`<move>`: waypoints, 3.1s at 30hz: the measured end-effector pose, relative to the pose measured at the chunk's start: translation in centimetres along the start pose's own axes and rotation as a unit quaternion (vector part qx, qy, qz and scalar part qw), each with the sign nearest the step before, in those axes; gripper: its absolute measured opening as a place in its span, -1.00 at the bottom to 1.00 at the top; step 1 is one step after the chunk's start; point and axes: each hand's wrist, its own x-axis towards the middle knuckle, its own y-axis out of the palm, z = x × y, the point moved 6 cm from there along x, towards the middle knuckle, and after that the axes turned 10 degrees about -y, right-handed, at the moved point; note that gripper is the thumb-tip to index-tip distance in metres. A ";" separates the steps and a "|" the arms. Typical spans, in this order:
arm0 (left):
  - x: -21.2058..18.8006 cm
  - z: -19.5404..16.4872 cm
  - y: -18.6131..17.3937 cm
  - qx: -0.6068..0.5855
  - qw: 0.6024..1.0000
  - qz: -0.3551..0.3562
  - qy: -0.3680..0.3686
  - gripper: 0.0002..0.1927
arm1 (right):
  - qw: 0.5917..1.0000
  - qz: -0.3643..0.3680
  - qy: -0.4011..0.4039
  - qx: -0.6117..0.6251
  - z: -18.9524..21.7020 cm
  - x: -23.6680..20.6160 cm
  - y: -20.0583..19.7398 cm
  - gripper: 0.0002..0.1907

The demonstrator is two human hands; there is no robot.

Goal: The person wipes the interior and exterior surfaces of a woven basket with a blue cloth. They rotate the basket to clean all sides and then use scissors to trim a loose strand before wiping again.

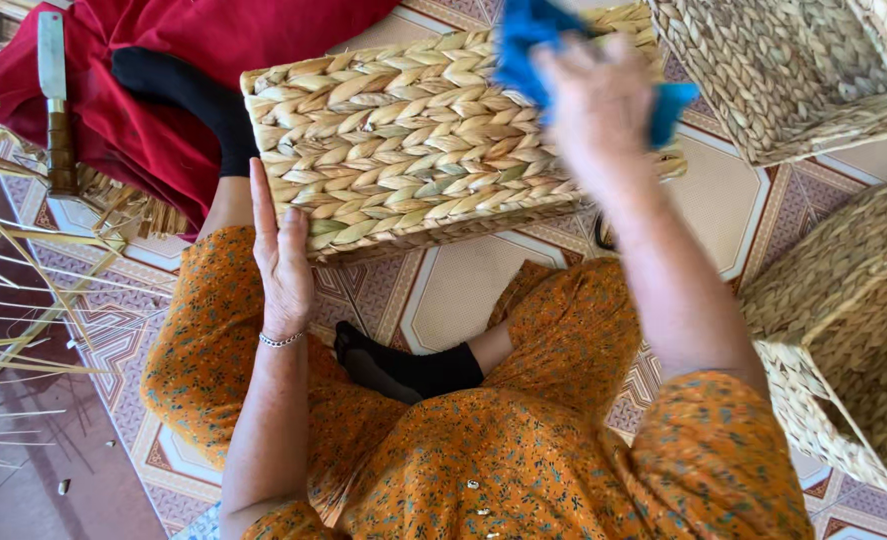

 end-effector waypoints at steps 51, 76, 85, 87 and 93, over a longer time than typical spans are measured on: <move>-9.9 12.0 3.7 0.014 0.995 -0.063 -0.081 -0.22 | 0.976 0.040 0.161 0.140 0.8 -15.1 5.7 -0.35; -9.8 12.5 3.1 0.144 0.983 -0.061 -0.097 -0.24 | 0.957 -0.099 0.207 0.178 -1.2 -15.6 3.9 -0.71; -12.4 19.2 0.0 0.316 0.947 0.044 -0.028 -0.36 | 0.915 -0.117 -0.102 0.371 24.9 -8.1 -4.6 -0.61; -12.1 19.6 -1.1 0.203 0.976 0.009 -0.080 -0.41 | 0.910 -0.111 -0.111 0.383 24.5 -8.3 -4.4 -0.63; -10.7 14.2 0.9 0.089 0.992 -0.015 -0.091 -0.26 | 0.968 -0.082 -0.048 0.231 13.5 -10.5 -1.1 -0.59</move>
